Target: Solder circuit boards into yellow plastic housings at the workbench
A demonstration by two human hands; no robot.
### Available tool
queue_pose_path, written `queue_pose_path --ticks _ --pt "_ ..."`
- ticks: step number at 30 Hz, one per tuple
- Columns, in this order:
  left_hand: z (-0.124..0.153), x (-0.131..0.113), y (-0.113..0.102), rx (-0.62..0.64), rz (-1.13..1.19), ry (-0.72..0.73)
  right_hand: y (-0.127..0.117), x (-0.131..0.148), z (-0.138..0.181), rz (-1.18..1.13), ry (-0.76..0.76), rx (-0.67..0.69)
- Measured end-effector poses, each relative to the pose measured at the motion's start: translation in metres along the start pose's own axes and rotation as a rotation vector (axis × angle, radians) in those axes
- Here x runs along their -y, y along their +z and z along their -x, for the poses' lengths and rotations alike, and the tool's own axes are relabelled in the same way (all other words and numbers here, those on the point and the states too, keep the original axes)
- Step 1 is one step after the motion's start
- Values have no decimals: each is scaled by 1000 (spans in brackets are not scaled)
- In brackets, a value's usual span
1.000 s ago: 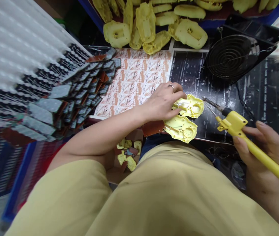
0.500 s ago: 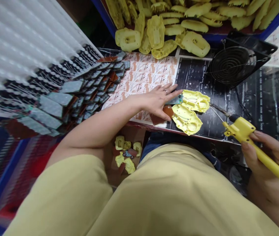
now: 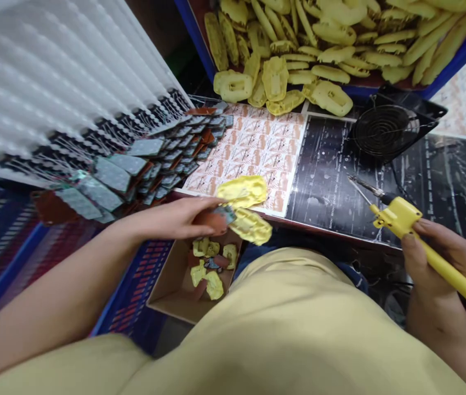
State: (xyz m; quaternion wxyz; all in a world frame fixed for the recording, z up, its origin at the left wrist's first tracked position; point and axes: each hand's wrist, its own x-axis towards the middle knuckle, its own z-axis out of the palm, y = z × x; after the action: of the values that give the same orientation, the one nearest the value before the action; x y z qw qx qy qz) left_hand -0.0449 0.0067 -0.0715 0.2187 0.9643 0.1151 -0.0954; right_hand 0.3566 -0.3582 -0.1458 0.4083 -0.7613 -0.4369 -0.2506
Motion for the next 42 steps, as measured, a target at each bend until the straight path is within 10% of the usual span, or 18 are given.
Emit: queue_pose_path --ticks 4,7,17,23,27,32,37,42 --pt "61 28 11 13 -38 128 15 6 -13 -147 -131 -135" --pt "37 18 -1 32 14 235 22 3 -18 -174 -179 -213" --pt "-298 -27 -82 -238 -469 -72 19 31 -38 -208 -258 -113" --pt "-406 -15 -102 -188 -506 -141 21 22 -36 -176 -211 -59" --pt "-394 -14 -115 -144 -488 -170 25 13 -35 -201 -228 -53" --pt "-297 -5 -112 -49 -454 -88 29 11 -31 -238 -159 16" --pt "-201 -9 -73 68 -386 102 38 19 -30 -232 -118 -50" --pt "-172 -34 -24 -63 -268 166 55 45 -46 -335 -266 107"
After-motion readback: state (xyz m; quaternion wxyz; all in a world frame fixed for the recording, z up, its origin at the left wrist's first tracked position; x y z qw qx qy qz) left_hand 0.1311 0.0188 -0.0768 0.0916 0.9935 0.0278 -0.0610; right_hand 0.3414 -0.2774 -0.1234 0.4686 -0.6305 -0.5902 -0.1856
